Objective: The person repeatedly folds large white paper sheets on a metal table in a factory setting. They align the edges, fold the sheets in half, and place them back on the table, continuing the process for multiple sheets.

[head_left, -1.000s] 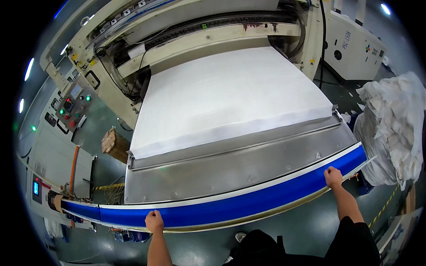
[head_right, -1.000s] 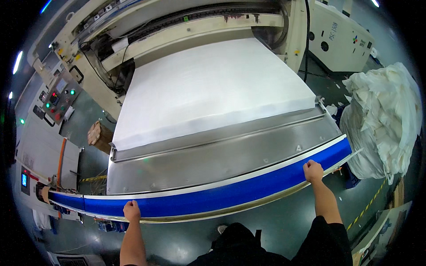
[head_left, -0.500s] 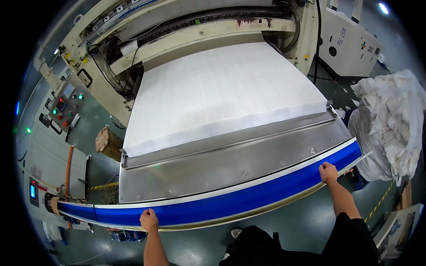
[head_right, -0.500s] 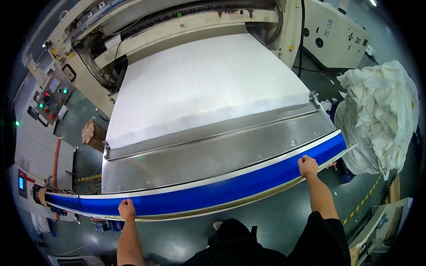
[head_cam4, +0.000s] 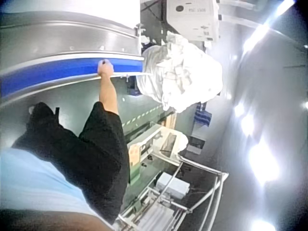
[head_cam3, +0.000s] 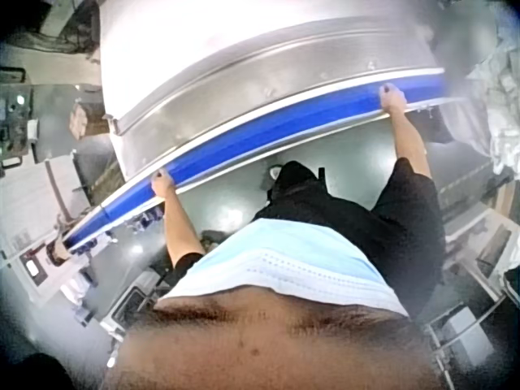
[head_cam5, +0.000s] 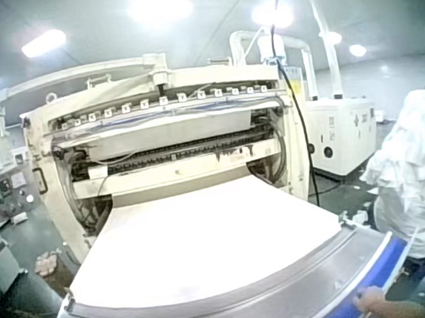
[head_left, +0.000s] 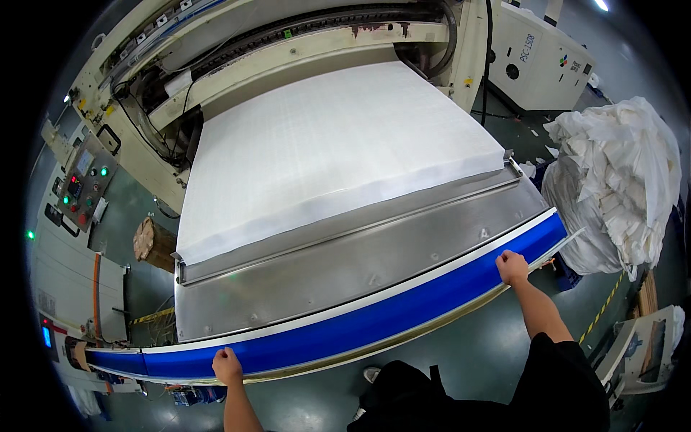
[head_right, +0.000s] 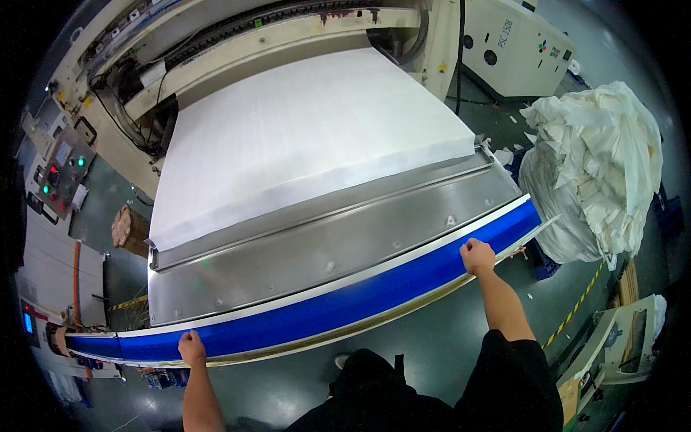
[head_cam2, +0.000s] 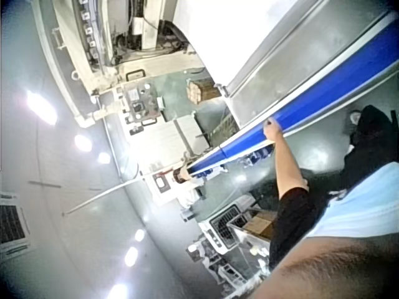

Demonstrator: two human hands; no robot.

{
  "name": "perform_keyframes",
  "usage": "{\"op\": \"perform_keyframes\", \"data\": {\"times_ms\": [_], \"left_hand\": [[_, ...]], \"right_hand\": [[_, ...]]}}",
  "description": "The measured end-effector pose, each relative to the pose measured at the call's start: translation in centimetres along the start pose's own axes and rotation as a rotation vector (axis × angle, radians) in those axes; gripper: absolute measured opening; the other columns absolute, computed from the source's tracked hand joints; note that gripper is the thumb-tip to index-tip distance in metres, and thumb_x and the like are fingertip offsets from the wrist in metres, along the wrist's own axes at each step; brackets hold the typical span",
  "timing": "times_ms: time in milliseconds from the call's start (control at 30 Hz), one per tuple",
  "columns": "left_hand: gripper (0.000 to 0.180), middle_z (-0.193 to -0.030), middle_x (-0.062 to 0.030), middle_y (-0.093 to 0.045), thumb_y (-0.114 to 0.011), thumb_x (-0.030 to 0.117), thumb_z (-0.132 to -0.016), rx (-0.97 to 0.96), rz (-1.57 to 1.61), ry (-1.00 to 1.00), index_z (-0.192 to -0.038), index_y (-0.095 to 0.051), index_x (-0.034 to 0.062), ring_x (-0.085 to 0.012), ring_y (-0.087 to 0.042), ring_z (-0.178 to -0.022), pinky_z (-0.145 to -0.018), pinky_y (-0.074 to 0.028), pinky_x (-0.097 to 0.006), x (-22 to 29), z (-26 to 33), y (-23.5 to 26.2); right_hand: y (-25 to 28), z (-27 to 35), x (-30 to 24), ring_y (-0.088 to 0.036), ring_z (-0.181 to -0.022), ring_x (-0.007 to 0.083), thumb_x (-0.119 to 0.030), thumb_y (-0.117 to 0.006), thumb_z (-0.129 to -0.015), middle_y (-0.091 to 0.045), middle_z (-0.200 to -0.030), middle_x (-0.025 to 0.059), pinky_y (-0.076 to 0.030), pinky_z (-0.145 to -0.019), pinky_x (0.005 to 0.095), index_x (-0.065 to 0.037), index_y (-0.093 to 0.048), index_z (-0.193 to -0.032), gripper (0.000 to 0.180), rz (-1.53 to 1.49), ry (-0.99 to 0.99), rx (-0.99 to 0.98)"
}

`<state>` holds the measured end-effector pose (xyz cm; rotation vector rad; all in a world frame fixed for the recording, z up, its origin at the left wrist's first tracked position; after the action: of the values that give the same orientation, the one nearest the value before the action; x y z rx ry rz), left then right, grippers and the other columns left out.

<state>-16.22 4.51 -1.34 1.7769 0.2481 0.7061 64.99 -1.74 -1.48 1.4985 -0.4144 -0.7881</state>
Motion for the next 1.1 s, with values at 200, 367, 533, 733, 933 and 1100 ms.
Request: {"op": "perform_keyframes", "data": {"times_ms": [200,367,533,733,933,1100], "left_hand": [[0.034,-0.072,-0.0186,-0.064,-0.055,0.032,-0.082,-0.016,-0.032,0.005,-0.072,-0.062,0.0001,-0.0385,-0.061,-0.068,-0.062,-0.047,-0.046,-0.3,-0.2,-0.2],[0.034,-0.071,-0.0188,-0.063,-0.055,0.032,-0.082,-0.006,-0.008,-0.022,-0.07,-0.062,0.0002,-0.0387,-0.061,-0.068,-0.062,-0.046,-0.046,-0.2,-0.2,-0.1],[0.034,-0.07,-0.019,-0.063,-0.055,0.031,-0.082,-0.001,-0.019,-0.026,-0.071,-0.062,0.0001,-0.0388,-0.061,-0.067,-0.061,-0.046,-0.046,-0.3,-0.3,-0.2],[0.034,-0.07,-0.0191,-0.063,-0.055,0.031,-0.082,-0.015,-0.02,-0.014,-0.071,-0.061,-0.0006,-0.0389,-0.06,-0.066,-0.061,-0.046,-0.046,0.5,0.0,0.3],[0.033,-0.072,-0.0211,-0.062,-0.053,0.029,-0.082,-0.027,-0.023,-0.006,-0.073,-0.061,-0.0023,-0.04,-0.06,-0.068,-0.064,-0.046,-0.047,1.1,0.3,0.8],[0.034,-0.072,-0.022,-0.062,-0.053,0.028,-0.082,-0.03,-0.017,-0.008,-0.073,-0.061,-0.0034,-0.0403,-0.06,-0.068,-0.064,-0.046,-0.047,1.1,0.2,0.5]], "right_hand": [[-0.1,0.1,0.1,-0.063,-0.079,0.0354,-0.033,-0.055,-0.081,-0.067,-0.081,0.0153,-0.05,-0.072,0.044,-0.008,-0.064,-0.079,0.026,-0.001,0.018,-0.007],[0.0,0.0,-0.1,-0.064,-0.079,0.0353,-0.033,-0.054,-0.081,-0.067,-0.082,0.0153,-0.05,-0.072,0.0441,-0.008,-0.065,-0.08,0.026,0.007,0.015,-0.003],[0.1,0.1,-0.2,-0.064,-0.08,0.0355,-0.032,-0.054,-0.081,-0.067,-0.083,0.0157,-0.05,-0.072,0.0443,-0.008,-0.065,-0.08,0.027,0.007,0.005,-0.01],[0.2,0.1,-0.3,-0.063,-0.081,0.0358,-0.032,-0.053,-0.081,-0.067,-0.083,0.0158,-0.05,-0.073,0.0442,-0.008,-0.065,-0.082,0.027,0.011,-0.007,-0.027],[0.1,0.1,-0.1,-0.063,-0.079,0.0358,-0.031,-0.055,-0.08,-0.066,-0.081,0.0154,-0.05,-0.071,0.0443,-0.008,-0.064,-0.079,0.025,0.002,-0.004,-0.003],[0.0,0.3,-0.1,-0.064,-0.082,0.0355,-0.032,-0.054,-0.081,-0.067,-0.084,0.0153,-0.05,-0.074,0.044,-0.008,-0.065,-0.082,0.027,0.019,-0.016,-0.04]]}}
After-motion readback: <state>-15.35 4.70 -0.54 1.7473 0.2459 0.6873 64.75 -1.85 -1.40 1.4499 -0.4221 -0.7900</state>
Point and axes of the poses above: each hand's wrist, its own z-axis away from the middle knuckle, its own y-axis out of the back of the hand, x = y × z, the point moved 5 cm from there along -z, towards the middle knuckle
